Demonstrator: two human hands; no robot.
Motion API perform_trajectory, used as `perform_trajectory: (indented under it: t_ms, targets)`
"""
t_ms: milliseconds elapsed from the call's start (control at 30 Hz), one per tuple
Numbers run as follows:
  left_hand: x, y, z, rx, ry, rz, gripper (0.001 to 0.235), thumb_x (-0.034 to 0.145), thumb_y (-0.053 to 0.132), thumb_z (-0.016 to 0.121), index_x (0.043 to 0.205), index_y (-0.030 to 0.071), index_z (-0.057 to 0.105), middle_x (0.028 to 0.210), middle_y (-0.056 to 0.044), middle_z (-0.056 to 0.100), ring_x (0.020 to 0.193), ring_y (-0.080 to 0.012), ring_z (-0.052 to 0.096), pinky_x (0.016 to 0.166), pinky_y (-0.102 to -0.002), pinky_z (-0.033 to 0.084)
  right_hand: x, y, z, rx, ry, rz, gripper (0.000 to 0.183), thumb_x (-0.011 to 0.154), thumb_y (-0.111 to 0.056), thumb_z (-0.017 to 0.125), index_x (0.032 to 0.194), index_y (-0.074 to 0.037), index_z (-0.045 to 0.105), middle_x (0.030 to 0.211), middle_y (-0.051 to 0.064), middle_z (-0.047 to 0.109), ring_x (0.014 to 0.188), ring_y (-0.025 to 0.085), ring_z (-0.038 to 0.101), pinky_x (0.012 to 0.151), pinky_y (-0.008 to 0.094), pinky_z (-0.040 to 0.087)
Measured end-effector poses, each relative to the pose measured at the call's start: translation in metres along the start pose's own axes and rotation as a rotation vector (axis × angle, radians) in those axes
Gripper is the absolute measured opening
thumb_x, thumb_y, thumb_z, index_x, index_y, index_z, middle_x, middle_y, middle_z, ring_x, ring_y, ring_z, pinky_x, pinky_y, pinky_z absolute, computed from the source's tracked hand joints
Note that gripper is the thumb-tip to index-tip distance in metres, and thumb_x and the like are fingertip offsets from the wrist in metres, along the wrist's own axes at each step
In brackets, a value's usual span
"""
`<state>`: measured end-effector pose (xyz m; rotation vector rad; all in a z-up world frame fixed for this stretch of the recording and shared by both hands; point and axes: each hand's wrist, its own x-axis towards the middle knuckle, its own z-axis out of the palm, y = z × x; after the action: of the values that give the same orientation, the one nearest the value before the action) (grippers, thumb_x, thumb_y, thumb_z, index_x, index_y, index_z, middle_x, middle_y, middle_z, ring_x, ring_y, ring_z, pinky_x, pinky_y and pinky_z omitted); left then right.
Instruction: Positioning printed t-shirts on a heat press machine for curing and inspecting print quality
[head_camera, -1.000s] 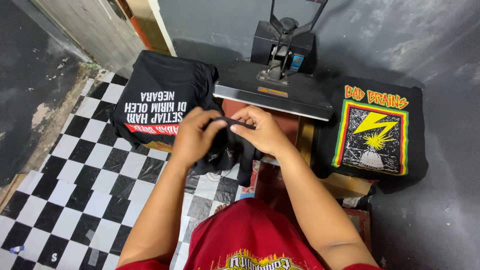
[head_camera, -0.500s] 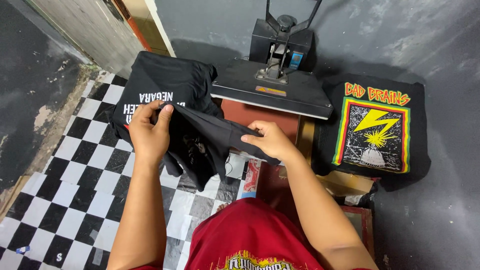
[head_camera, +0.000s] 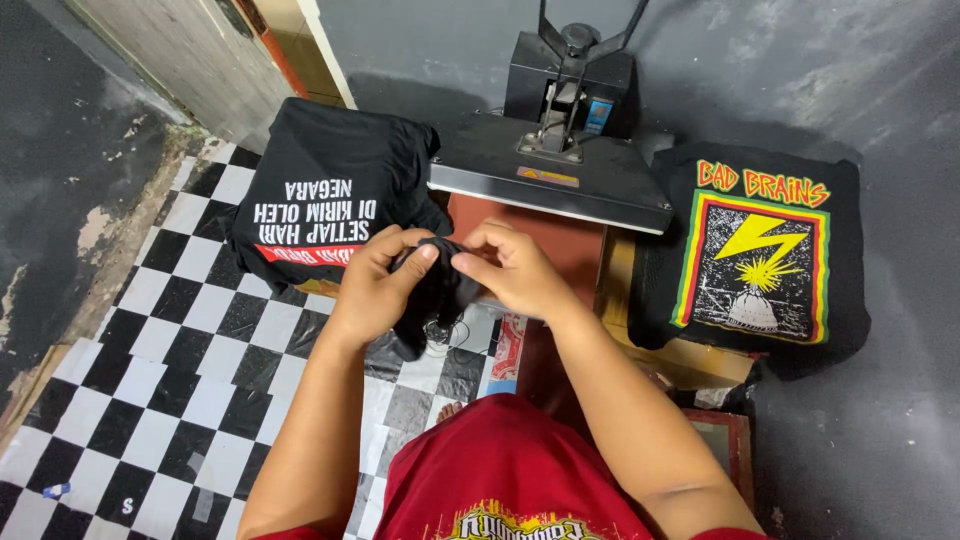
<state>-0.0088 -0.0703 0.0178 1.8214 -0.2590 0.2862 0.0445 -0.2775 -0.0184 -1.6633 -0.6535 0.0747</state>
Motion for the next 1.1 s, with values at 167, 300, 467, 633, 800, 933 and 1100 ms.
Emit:
perform_trajectory:
  t_ms: [167,300,467,633,800,933,1100]
  targets:
    - [-0.007,0.008,0.002,-0.056,-0.040,-0.050,0.013,0.099,0.019,0.071,0.105,0.011,0.079,0.074,-0.002,0.051,0.075,-0.0116,0.051,0.076,-0.029,0.045,-0.006,-0.004,-0.001,0.230,-0.029,0.080,0.021,0.093,-0.011,0.075,0.111,-0.005,0.066,0.105,0.009,0.069,0.091,0.013,0.064,0.084,0.028,0.053]
    - [-0.011,0.019,0.008,-0.131,-0.027,-0.128,0.016,0.100,0.021,0.070,0.105,0.010,0.080,0.073,0.000,0.048,0.075,-0.0087,0.048,0.074,-0.027,0.043,-0.013,-0.006,0.000,0.208,-0.005,0.128,0.019,0.093,-0.013,0.075,0.107,-0.002,0.068,0.087,0.004,0.066,0.083,0.009,0.059,0.078,0.026,0.052]
    - [-0.014,0.031,0.017,-0.190,-0.039,-0.170,0.017,0.101,0.019,0.068,0.109,0.008,0.078,0.070,0.004,0.043,0.070,-0.0081,0.046,0.072,-0.025,0.043,-0.017,0.005,-0.004,0.231,0.036,0.135,0.015,0.094,-0.012,0.074,0.105,-0.003,0.070,0.081,0.003,0.064,0.080,0.008,0.058,0.075,0.024,0.051]
    - [-0.021,0.005,0.021,-0.137,-0.030,-0.182,0.013,0.095,0.018,0.076,0.104,0.009,0.078,0.064,0.003,0.044,0.067,-0.0081,0.046,0.067,-0.026,0.043,-0.018,-0.005,-0.004,0.279,0.081,0.158,0.016,0.094,-0.012,0.071,0.108,-0.004,0.068,0.081,0.002,0.061,0.078,0.007,0.057,0.075,0.023,0.049]
    - [-0.021,0.005,0.023,-0.141,0.022,-0.139,0.011,0.095,0.016,0.076,0.101,0.006,0.077,0.064,0.002,0.043,0.066,-0.0083,0.047,0.065,-0.026,0.044,-0.022,-0.017,-0.006,0.162,0.024,0.103,0.016,0.090,-0.012,0.076,0.102,-0.002,0.073,0.074,0.002,0.061,0.075,0.008,0.056,0.070,0.024,0.050]
    - [-0.023,0.000,0.020,-0.186,0.036,-0.153,0.016,0.095,0.015,0.075,0.108,0.006,0.075,0.066,0.003,0.042,0.067,-0.0084,0.046,0.066,-0.026,0.043,-0.023,-0.010,-0.008,0.176,0.065,0.102,0.010,0.093,-0.011,0.073,0.100,-0.004,0.072,0.075,0.001,0.060,0.075,0.007,0.056,0.071,0.024,0.049]
    - [-0.029,-0.017,-0.010,0.009,-0.006,-0.135,0.039,0.079,0.002,0.082,0.117,0.007,0.074,0.081,-0.008,0.059,0.074,-0.0198,0.060,0.071,-0.034,0.051,-0.024,0.004,-0.019,0.291,0.278,0.162,0.011,0.101,-0.015,0.063,0.108,-0.007,0.064,0.084,0.001,0.054,0.082,0.010,0.052,0.078,0.024,0.045]
